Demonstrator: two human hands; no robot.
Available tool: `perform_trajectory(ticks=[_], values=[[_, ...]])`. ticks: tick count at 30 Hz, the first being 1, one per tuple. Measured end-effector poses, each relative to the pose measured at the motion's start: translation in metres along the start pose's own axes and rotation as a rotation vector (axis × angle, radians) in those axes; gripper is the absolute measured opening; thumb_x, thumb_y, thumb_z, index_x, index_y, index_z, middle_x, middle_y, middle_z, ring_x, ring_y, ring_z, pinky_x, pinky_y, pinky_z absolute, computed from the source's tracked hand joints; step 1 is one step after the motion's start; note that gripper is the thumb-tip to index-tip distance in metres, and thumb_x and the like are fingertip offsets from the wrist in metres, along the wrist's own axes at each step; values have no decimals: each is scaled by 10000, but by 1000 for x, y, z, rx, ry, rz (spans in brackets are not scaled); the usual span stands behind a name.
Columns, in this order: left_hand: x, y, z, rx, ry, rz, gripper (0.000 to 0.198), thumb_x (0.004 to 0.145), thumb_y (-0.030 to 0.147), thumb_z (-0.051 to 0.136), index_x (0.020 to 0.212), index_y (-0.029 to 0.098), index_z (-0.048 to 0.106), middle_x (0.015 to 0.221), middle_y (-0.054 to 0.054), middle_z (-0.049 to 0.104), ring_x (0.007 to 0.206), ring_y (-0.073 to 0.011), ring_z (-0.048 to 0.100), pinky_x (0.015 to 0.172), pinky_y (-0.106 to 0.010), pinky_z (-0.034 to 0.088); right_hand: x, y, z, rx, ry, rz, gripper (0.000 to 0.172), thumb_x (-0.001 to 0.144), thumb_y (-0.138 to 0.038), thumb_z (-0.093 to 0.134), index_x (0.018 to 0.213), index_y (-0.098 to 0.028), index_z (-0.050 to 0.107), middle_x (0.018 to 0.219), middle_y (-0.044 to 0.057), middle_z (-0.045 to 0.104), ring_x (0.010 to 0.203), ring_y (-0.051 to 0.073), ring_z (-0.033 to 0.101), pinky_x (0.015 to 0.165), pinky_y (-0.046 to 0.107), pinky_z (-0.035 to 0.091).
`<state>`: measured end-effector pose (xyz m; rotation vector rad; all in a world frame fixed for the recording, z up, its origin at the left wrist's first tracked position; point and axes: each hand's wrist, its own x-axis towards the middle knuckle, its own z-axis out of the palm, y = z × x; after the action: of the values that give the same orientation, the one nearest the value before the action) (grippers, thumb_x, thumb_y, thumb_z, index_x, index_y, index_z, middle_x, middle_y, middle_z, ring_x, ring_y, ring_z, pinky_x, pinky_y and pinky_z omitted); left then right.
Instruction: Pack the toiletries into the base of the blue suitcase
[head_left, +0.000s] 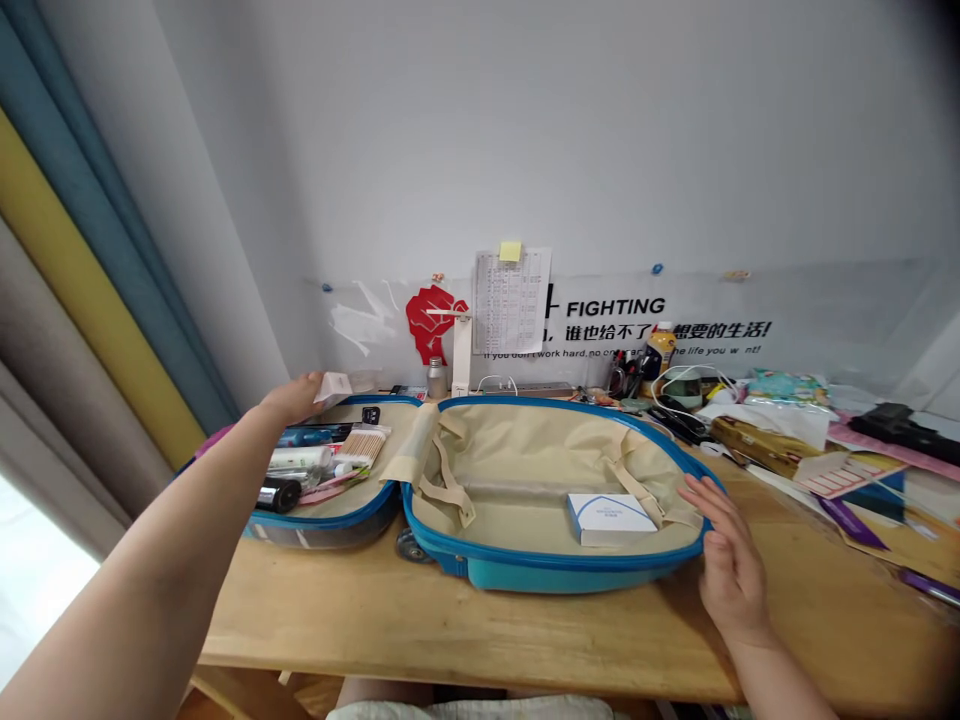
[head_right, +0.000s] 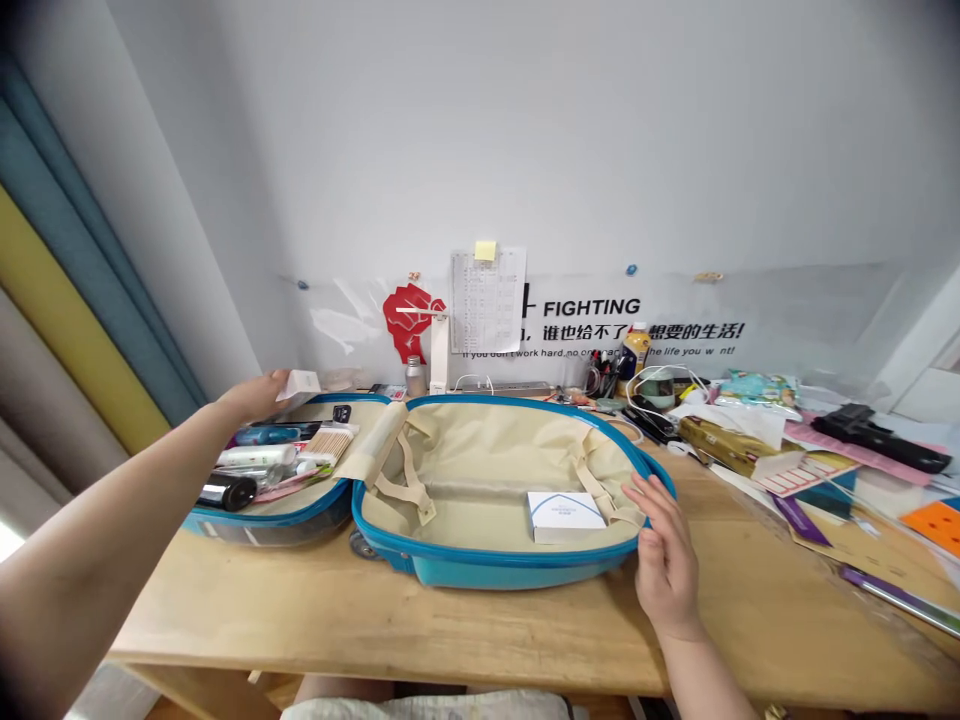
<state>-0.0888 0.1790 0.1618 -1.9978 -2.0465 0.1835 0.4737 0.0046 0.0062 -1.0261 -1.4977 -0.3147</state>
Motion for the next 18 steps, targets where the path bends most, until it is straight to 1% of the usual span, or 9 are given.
perform_trajectory(ticks=[2,4,7,9,11,13,14,16,18], values=[[-5,11,-21,-23,107,24,550,884,345,406,1345,47,365,1295,-228,540,1140,-326,574,893,-362,462,0,0,0,4,3,15,448,952,-468,316,1131,-201,629,1254,130,610,1286,297,486,1075,564,360],[-12,31,-47,-68,232,87,591,876,372,417,1377,69,332,1309,-211,522,1128,-331,577,919,-370,448,-1,0,1,3,1,27,446,952,-467,317,1125,-199,629,1258,134,607,1288,296,485,1074,566,359],[-30,76,-87,-218,362,241,628,866,404,451,1406,117,306,1336,-182,495,1082,-317,599,905,-383,459,-1,-1,0,-2,3,27,432,955,-450,318,1120,-198,628,1262,137,606,1288,293,484,1064,568,363],[-47,111,-108,-366,400,411,635,850,386,491,1403,130,313,1350,-165,491,1098,-289,587,918,-370,456,0,-2,0,4,9,15,423,958,-433,320,1120,-194,628,1258,139,608,1288,291,483,1060,569,362],[-64,148,-119,-515,374,668,625,840,340,518,1397,135,322,1344,-147,510,1145,-251,556,961,-339,432,0,-3,0,11,7,11,419,957,-428,326,1122,-189,628,1254,144,609,1289,290,481,1059,571,361],[-82,182,-121,-624,271,908,611,849,321,528,1399,155,321,1327,-126,534,1139,-213,554,965,-304,427,0,-3,0,14,2,22,426,954,-434,327,1122,-185,628,1250,148,611,1289,293,480,1057,576,360],[-89,198,-119,-645,213,978,612,850,322,537,1401,166,322,1314,-118,546,1130,-206,558,958,-298,430,0,-3,0,13,1,29,428,953,-437,327,1118,-184,630,1249,149,612,1289,295,480,1057,579,359],[-103,225,-111,-614,111,1026,642,850,344,557,1417,174,308,1303,-119,554,1119,-217,564,943,-304,436,0,-3,0,10,5,36,427,950,-436,329,1109,-185,636,1247,148,614,1290,300,479,1055,584,359],[-111,245,-101,-524,29,1014,699,850,370,569,1449,167,271,1308,-134,546,1114,-241,572,924,-315,441,-1,-3,1,9,12,26,419,950,-423,332,1112,-187,637,1248,146,616,1288,299,482,1053,583,363]])
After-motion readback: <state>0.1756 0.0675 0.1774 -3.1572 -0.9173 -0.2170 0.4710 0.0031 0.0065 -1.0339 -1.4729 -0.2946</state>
